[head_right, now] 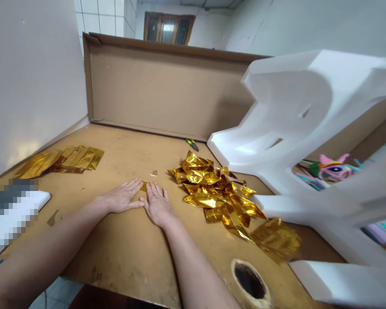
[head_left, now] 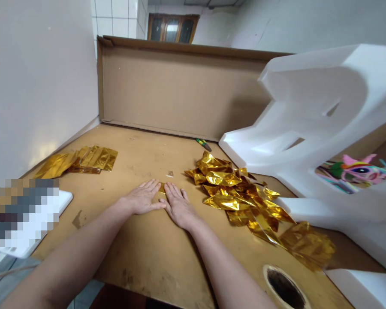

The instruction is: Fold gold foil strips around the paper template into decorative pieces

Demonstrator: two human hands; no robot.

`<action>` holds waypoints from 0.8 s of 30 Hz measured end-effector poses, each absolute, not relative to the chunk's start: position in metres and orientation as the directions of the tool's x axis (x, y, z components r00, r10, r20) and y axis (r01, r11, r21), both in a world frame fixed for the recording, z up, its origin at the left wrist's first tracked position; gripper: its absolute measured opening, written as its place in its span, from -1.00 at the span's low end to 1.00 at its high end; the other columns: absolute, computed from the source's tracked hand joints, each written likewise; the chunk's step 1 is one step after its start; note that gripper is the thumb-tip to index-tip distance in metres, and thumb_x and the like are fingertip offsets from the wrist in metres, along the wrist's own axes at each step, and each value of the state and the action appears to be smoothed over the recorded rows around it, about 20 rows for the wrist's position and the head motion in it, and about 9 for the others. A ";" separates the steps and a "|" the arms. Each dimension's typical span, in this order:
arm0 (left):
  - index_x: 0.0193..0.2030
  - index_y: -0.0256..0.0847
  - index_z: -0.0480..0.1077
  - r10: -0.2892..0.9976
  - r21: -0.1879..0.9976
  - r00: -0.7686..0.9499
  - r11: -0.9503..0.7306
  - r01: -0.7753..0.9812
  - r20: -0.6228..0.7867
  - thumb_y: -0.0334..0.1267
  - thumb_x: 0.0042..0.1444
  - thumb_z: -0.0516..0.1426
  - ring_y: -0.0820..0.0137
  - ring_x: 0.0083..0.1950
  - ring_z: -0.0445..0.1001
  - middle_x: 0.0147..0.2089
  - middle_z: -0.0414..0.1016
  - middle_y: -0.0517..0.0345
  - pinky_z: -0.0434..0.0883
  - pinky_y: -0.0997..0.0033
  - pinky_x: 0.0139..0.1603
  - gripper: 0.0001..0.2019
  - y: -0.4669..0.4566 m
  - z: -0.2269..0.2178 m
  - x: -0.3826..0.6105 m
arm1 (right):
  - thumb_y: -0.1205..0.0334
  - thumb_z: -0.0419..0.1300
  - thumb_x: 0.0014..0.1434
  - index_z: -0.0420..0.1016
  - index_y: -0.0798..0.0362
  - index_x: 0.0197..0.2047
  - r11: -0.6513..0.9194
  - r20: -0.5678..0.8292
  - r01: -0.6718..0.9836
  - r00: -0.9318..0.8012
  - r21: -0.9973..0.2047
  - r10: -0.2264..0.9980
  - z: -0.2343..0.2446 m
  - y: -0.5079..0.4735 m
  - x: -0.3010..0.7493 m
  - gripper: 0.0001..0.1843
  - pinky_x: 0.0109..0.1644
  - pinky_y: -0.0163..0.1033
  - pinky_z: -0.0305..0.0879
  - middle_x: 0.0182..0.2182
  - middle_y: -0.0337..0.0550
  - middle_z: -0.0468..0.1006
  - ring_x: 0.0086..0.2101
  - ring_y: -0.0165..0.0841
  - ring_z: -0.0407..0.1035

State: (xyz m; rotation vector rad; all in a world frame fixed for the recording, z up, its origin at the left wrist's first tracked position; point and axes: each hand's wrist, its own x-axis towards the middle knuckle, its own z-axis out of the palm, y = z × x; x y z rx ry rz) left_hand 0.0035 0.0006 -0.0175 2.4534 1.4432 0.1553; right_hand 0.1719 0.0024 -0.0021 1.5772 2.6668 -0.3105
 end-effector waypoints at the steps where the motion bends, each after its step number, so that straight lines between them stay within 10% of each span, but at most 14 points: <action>1: 0.34 -0.37 -0.14 0.866 0.298 0.497 -0.463 0.835 -0.047 0.26 0.15 -0.30 0.20 0.40 -0.25 0.39 -0.23 -0.12 -0.15 0.20 0.34 -0.19 0.001 -0.019 0.003 | -0.07 -0.41 0.26 -0.16 0.27 0.34 0.461 -0.122 0.874 -0.480 -0.155 0.869 -0.002 0.002 0.173 -0.26 0.31 0.02 -0.30 0.32 0.04 -0.14 0.30 -0.25 -0.30; 24: 0.34 -0.37 -0.14 0.860 0.293 0.509 -0.478 0.828 -0.034 0.22 0.17 -0.30 0.22 0.40 -0.24 0.39 -0.22 -0.10 -0.14 0.20 0.34 -0.22 0.002 -0.020 0.001 | -0.03 -0.40 0.26 -0.15 0.25 0.34 0.515 -0.095 0.839 -0.535 -0.176 0.839 -0.002 0.005 0.171 -0.29 0.32 0.05 -0.31 0.31 0.04 -0.11 0.29 -0.26 -0.30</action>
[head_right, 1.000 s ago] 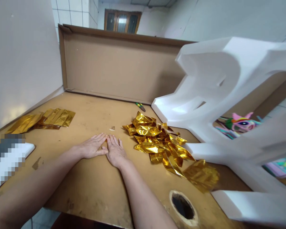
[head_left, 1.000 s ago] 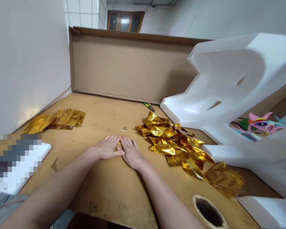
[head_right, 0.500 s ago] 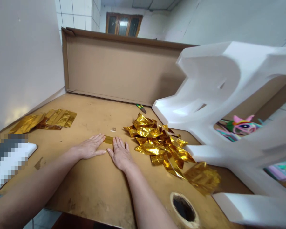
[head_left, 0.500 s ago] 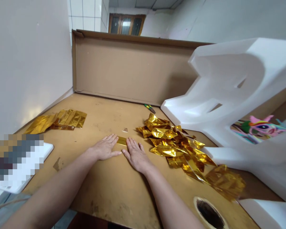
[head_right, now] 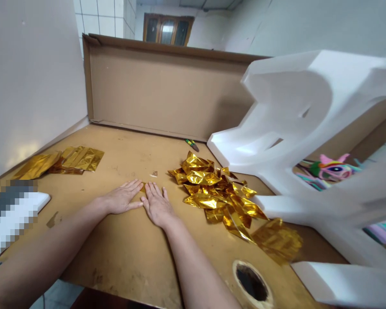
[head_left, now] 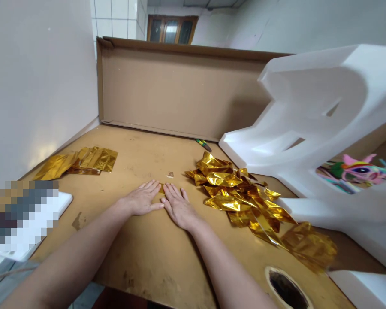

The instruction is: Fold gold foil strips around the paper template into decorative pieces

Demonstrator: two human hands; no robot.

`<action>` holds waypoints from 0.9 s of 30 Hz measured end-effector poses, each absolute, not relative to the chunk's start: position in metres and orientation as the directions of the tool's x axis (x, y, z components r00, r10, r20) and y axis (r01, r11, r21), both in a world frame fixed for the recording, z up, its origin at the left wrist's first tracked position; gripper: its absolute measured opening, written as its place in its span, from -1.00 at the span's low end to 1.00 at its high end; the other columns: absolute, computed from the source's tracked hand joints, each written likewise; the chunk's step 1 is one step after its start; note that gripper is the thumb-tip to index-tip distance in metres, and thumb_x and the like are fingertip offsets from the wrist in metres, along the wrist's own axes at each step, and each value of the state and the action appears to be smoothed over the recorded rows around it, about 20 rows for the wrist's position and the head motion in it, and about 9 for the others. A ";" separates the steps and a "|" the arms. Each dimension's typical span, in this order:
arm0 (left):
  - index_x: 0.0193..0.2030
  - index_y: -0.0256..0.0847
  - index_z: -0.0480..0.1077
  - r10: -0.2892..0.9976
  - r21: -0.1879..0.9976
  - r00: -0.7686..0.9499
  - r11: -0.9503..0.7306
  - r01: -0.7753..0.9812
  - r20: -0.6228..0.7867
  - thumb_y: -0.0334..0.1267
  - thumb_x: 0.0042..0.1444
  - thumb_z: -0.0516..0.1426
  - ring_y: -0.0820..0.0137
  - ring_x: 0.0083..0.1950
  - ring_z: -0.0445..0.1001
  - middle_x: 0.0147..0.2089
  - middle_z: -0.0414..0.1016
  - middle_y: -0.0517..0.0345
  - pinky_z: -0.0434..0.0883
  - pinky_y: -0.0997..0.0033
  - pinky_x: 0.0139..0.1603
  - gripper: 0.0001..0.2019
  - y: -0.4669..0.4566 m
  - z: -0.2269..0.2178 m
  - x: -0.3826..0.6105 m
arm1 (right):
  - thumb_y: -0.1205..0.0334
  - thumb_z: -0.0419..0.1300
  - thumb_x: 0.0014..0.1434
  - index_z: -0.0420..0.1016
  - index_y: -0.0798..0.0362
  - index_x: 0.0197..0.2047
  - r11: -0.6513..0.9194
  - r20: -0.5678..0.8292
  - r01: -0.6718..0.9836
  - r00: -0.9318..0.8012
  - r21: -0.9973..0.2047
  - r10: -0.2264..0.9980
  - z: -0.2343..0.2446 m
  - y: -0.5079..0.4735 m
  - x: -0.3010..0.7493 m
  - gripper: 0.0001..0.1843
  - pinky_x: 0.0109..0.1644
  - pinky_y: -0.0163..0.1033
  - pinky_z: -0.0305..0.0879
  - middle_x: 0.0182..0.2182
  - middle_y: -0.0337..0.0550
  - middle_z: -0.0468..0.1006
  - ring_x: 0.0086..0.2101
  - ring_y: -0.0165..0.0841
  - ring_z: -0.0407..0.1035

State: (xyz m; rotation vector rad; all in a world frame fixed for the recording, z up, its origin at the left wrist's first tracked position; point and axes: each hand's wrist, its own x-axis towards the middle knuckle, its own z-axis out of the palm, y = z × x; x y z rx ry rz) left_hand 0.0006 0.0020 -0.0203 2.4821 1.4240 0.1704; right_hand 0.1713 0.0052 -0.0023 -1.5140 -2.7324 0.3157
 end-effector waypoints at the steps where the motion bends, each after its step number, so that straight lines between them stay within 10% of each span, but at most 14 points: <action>1: 0.34 -0.36 -0.14 0.861 0.296 0.507 -0.474 0.829 -0.039 0.22 0.17 -0.29 0.22 0.40 -0.24 0.40 -0.22 -0.10 -0.14 0.21 0.34 -0.22 0.001 -0.019 0.001 | -0.03 -0.39 0.26 -0.16 0.26 0.34 0.512 -0.113 0.840 -0.534 -0.179 0.838 -0.002 0.005 0.171 -0.29 0.32 0.04 -0.32 0.32 0.04 -0.12 0.29 -0.26 -0.31; 27: 0.33 -0.42 -0.08 0.855 0.238 0.519 -0.504 0.830 0.002 0.17 0.19 -0.22 0.20 0.39 -0.19 0.38 -0.15 -0.15 -0.13 0.22 0.35 -0.25 -0.007 -0.014 0.015 | -0.02 -0.34 0.25 -0.16 0.27 0.34 0.401 -0.154 0.907 -0.417 -0.127 0.896 0.001 0.001 0.184 -0.29 0.32 0.02 -0.35 0.32 0.03 -0.15 0.29 -0.24 -0.31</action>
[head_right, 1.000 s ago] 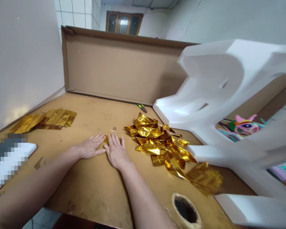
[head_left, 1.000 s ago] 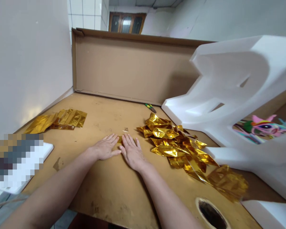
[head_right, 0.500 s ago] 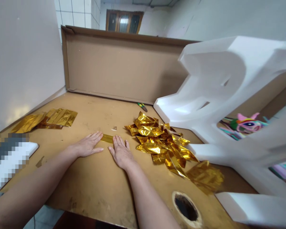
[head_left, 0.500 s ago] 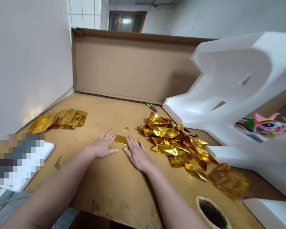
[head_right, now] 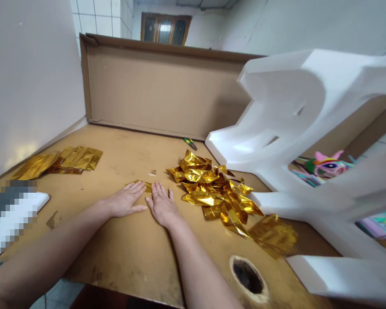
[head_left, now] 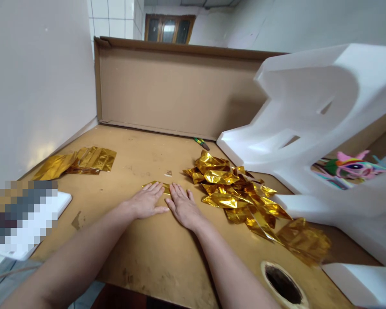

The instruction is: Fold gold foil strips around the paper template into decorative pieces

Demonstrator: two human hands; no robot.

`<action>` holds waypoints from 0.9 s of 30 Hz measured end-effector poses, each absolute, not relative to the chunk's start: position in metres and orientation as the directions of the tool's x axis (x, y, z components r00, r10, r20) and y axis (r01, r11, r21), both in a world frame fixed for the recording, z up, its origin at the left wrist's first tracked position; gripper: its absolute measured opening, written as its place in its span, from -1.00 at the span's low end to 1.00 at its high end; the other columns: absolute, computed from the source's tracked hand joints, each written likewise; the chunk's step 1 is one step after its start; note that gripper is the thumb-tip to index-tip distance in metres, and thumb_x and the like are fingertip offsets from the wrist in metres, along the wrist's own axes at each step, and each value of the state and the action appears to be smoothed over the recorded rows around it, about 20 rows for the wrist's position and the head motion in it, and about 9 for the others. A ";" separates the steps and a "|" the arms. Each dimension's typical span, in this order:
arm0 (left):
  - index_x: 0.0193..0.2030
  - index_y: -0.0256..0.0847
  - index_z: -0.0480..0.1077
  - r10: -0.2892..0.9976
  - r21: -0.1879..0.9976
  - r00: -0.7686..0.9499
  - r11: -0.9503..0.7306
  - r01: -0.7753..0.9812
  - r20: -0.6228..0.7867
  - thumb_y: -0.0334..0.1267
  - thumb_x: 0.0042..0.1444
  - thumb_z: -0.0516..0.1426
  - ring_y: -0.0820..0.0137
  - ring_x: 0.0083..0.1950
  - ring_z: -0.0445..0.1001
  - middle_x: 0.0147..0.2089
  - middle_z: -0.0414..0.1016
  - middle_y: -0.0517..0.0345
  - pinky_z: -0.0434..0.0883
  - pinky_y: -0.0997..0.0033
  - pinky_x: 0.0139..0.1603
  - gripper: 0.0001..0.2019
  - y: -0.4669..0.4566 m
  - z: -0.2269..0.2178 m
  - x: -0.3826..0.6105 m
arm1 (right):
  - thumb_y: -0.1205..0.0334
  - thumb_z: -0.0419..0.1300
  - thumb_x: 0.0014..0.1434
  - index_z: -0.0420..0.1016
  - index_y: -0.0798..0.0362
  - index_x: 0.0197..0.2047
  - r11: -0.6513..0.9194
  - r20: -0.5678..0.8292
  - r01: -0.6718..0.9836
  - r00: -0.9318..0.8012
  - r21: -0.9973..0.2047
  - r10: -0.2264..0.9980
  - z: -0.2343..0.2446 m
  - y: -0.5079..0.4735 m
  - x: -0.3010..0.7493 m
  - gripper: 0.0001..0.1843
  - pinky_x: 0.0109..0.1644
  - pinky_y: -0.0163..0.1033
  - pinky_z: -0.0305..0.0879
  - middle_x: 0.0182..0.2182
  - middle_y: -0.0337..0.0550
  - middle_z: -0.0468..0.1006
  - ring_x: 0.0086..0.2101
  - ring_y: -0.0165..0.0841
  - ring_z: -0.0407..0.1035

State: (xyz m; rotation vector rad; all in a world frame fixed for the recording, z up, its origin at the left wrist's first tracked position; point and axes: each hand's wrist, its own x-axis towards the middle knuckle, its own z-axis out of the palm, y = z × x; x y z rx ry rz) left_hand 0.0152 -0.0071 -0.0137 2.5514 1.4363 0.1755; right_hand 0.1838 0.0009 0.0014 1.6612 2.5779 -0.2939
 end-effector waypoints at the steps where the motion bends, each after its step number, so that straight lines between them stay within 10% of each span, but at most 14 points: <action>1: 0.33 -0.42 -0.10 0.852 0.241 0.524 -0.506 0.828 -0.014 0.17 0.19 -0.22 0.19 0.39 -0.19 0.38 -0.16 -0.15 -0.12 0.22 0.34 -0.24 -0.008 -0.014 0.017 | -0.01 -0.33 0.25 -0.15 0.28 0.33 0.399 -0.147 0.908 -0.415 -0.123 0.898 0.001 0.001 0.183 -0.29 0.31 0.04 -0.34 0.32 0.05 -0.14 0.29 -0.23 -0.30; 12: 0.32 -0.44 -0.06 0.856 0.256 0.517 -0.501 0.827 0.003 0.17 0.18 -0.17 0.20 0.38 -0.14 0.37 -0.12 -0.16 -0.08 0.25 0.34 -0.24 -0.005 -0.018 0.013 | 0.13 -0.26 0.26 -0.08 0.32 0.31 0.474 -0.156 0.872 -0.488 -0.119 0.859 0.007 -0.004 0.175 -0.36 0.31 0.02 -0.29 0.30 0.12 -0.06 0.29 -0.24 -0.22; 27: -0.04 -0.21 0.46 0.882 0.222 0.459 -0.472 0.853 0.110 -0.21 0.19 -0.04 0.27 0.18 0.32 0.09 0.44 0.06 0.22 0.27 0.22 -0.67 0.006 -0.005 -0.027 | 0.23 -0.15 0.23 0.20 0.18 0.22 0.439 -0.159 0.898 -0.430 0.024 0.889 0.033 -0.008 0.198 -0.48 0.29 0.15 -0.30 0.22 0.07 0.19 0.23 -0.16 -0.01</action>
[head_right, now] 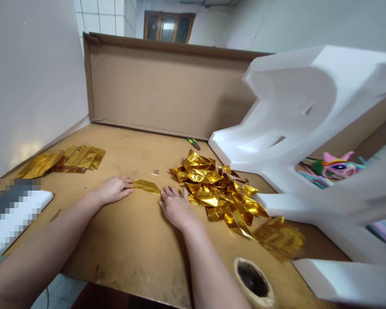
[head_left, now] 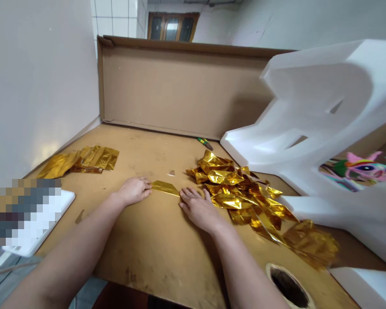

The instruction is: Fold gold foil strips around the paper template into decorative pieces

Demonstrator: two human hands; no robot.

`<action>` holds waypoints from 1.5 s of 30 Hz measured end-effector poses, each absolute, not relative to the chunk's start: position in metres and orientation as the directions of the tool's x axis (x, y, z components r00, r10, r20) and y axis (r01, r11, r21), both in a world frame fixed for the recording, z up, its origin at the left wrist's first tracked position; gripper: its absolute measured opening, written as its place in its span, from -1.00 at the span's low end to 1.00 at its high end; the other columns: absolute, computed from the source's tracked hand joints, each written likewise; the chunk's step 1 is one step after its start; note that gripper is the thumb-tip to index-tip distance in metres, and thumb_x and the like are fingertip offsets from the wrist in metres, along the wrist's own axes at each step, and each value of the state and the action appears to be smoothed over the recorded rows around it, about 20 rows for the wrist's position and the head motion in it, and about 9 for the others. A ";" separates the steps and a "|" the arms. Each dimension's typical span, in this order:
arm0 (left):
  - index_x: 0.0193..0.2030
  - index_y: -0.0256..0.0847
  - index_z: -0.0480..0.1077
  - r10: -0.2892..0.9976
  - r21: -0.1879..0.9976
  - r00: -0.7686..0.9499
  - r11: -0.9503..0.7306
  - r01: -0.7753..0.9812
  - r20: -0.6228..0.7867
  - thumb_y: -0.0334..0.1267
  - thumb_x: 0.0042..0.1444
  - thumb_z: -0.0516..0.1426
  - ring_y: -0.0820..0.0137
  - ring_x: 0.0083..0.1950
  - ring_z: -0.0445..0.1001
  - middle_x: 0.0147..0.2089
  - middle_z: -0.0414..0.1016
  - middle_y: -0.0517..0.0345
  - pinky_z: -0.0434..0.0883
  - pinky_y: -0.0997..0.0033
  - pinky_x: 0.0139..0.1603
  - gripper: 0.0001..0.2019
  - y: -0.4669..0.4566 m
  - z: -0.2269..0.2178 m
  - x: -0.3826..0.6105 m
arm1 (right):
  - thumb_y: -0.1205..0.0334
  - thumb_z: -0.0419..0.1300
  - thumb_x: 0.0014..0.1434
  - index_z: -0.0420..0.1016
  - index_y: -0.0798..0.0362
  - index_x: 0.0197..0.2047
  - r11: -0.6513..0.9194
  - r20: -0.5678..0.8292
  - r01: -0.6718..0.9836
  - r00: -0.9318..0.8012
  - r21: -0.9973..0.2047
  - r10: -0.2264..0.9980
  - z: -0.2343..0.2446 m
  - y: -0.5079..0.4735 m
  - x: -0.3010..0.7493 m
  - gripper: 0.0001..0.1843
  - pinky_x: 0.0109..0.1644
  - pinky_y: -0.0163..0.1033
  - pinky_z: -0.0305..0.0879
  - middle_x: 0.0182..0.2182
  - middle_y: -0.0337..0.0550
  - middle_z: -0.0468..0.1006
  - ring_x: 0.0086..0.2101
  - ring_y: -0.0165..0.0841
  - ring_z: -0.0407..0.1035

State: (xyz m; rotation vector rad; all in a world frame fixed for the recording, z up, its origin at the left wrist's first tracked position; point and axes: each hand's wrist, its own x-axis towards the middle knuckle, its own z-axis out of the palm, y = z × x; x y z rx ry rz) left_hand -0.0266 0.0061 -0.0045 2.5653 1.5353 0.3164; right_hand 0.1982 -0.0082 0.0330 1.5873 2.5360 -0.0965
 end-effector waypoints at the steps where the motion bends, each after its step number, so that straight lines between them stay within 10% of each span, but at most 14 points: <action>1: -0.07 -0.21 0.47 0.882 0.222 0.453 -0.471 0.854 0.127 -0.21 0.19 -0.04 0.26 0.18 0.32 0.08 0.45 0.05 0.23 0.27 0.22 -0.68 0.005 -0.005 -0.025 | 0.24 -0.15 0.23 0.20 0.19 0.22 0.443 -0.163 0.896 -0.433 0.026 0.887 0.034 -0.008 0.198 -0.48 0.28 0.15 -0.30 0.22 0.08 0.19 0.23 -0.16 -0.01; 16: 0.14 -0.28 0.29 0.806 0.296 0.573 -0.589 0.752 0.148 -0.10 0.21 -0.07 0.26 0.27 0.19 0.24 0.24 -0.04 0.12 0.23 0.29 -0.55 0.001 -0.012 0.004 | 0.03 -0.26 0.27 0.06 0.22 0.28 0.521 0.051 0.847 -0.519 -0.106 0.853 0.011 -0.001 0.186 -0.37 0.30 0.09 -0.28 0.25 0.11 0.12 0.25 -0.18 -0.07; 25: 0.12 -0.26 0.32 0.829 0.337 0.537 -0.556 0.760 0.154 -0.22 0.23 -0.16 0.32 0.25 0.21 0.21 0.30 0.03 0.14 0.29 0.28 -0.58 0.001 -0.013 0.004 | -0.15 -0.39 0.24 -0.12 0.28 0.33 0.516 -0.098 0.838 -0.537 -0.179 0.838 0.000 0.002 0.176 -0.21 0.32 0.01 -0.28 0.31 0.10 -0.10 0.29 -0.22 -0.27; 34: 0.34 -0.42 -0.13 0.851 0.331 0.525 -0.491 0.806 -0.016 0.16 0.20 -0.23 0.21 0.40 -0.20 0.39 -0.18 -0.11 -0.11 0.19 0.35 -0.25 0.002 -0.011 0.025 | 0.00 -0.19 0.22 -0.20 0.28 0.34 0.515 -0.133 0.845 -0.532 -0.143 0.836 -0.004 0.003 0.179 -0.26 0.32 -0.01 -0.28 0.32 0.08 -0.18 0.29 -0.22 -0.32; 45: 0.34 -0.38 -0.14 0.852 0.269 0.520 -0.490 0.829 -0.049 0.26 0.15 -0.32 0.23 0.40 -0.25 0.39 -0.22 -0.11 -0.16 0.20 0.34 -0.19 0.001 -0.017 -0.006 | -0.14 -0.35 0.24 -0.16 0.29 0.33 0.496 -0.123 0.856 -0.513 -0.148 0.849 -0.001 0.001 0.177 -0.21 0.32 0.00 -0.29 0.32 0.09 -0.15 0.29 -0.24 -0.30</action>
